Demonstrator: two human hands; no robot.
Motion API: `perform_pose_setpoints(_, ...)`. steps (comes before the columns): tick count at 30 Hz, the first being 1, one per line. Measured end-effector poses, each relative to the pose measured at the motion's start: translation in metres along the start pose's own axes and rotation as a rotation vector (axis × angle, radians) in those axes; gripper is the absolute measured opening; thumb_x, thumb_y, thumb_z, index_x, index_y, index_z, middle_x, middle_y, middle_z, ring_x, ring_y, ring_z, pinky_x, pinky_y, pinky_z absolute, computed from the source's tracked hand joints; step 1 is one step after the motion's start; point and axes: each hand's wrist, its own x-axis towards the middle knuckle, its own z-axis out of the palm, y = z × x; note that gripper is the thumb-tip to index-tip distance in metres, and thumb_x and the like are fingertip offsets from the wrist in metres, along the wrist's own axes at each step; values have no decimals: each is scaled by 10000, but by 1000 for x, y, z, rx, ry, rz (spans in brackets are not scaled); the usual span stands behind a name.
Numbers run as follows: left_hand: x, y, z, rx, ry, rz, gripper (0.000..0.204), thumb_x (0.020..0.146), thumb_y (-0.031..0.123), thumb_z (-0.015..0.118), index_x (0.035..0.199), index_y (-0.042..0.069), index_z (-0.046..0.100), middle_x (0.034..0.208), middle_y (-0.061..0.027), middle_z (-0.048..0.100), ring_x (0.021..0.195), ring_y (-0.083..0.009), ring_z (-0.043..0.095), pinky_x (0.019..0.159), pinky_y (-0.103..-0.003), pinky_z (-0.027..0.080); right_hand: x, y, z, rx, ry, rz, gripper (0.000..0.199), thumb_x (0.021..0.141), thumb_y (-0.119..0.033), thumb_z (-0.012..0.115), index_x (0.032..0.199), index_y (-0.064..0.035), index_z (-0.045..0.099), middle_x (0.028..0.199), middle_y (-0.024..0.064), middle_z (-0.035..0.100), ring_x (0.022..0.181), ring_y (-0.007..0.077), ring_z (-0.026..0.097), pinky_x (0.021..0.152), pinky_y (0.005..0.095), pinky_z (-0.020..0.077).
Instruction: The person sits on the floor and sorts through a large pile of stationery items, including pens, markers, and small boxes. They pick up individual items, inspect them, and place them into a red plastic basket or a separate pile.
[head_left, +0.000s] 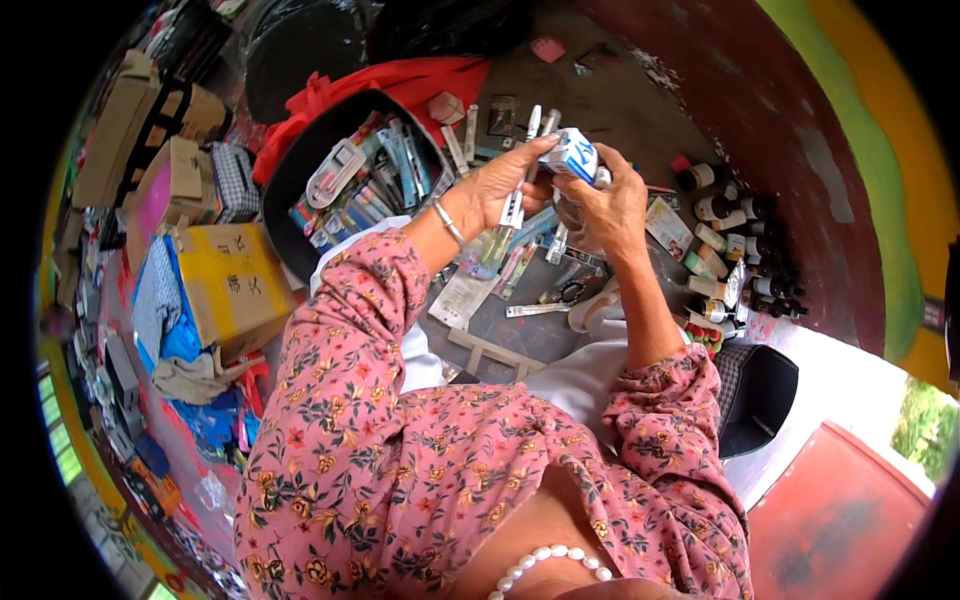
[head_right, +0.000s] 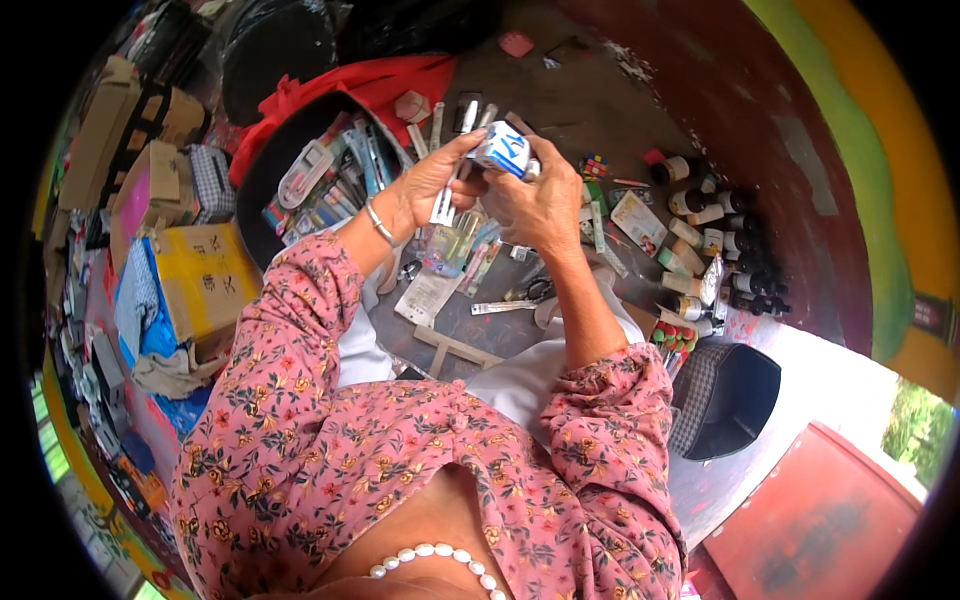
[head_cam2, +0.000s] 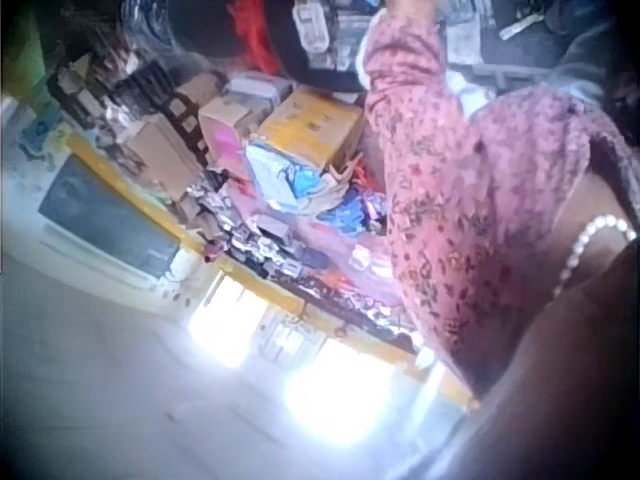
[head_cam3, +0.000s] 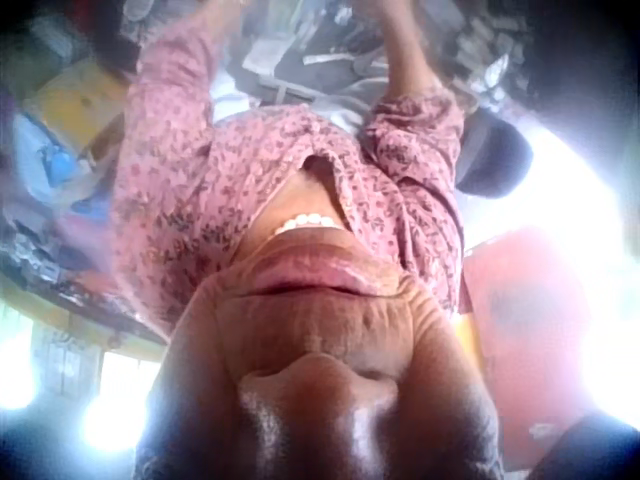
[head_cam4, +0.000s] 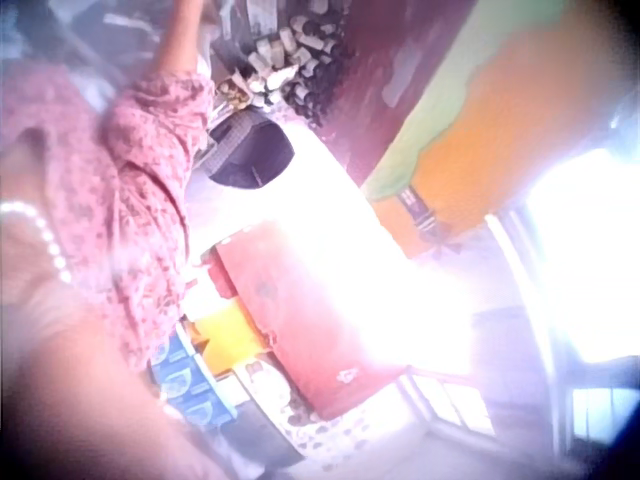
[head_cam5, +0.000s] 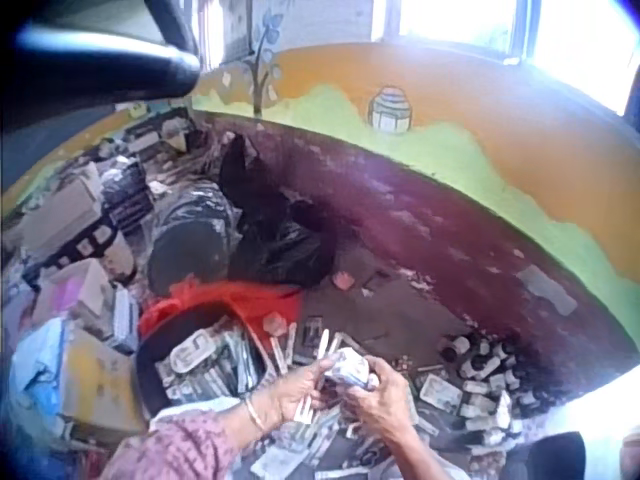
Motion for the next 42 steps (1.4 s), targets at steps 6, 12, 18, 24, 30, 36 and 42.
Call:
perform_pose_setpoints(6,-3,-13,-8,-248,-122,-22,280,797,313,542,864,41,540,687,-49,560,374,-41,408,319,-143,337,-7,3,10,-52,39,-28,422,621,-173,706,979,-9,554,775,108,609,687,153,570,649,277,448)
perform_pose_setpoints(12,-12,-5,2,-209,-55,71,174,771,227,575,795,63,524,663,-22,520,373,-29,382,326,-148,325,-10,-11,13,-135,131,-177,385,638,-153,693,961,0,549,767,72,599,683,121,546,654,254,440)
perform_pose_setpoints(18,-16,-6,17,-205,-41,80,278,775,347,589,813,77,535,671,-3,525,367,-27,372,311,-147,306,-9,-16,14,-122,197,-178,375,653,-155,694,960,2,548,762,61,595,687,95,530,653,237,438)
perform_pose_setpoints(24,-11,-12,14,-160,73,114,226,779,295,594,847,81,566,668,0,531,361,-37,367,316,-169,315,-5,-3,10,-141,136,-170,421,650,-126,704,998,41,537,798,52,586,728,93,517,675,222,431)
perform_pose_setpoints(30,-24,-2,24,-4,178,187,210,755,251,623,829,55,600,667,-34,574,366,-49,390,327,-172,307,-3,-9,14,14,39,-147,518,656,-92,686,1117,27,482,906,62,569,770,108,517,707,229,429)
perform_pose_setpoints(36,-38,32,20,-60,344,377,183,672,169,692,770,60,582,611,-7,563,343,-28,350,301,-158,258,7,10,1,233,-30,116,461,716,-149,640,1116,30,498,936,85,550,812,110,507,734,218,405)
perform_pose_setpoints(42,-66,104,-35,-90,189,646,213,718,136,639,817,-21,534,712,-84,585,374,-14,323,330,-127,284,11,28,-6,647,-129,376,296,787,-225,585,979,0,575,782,-3,543,678,70,488,602,204,397)
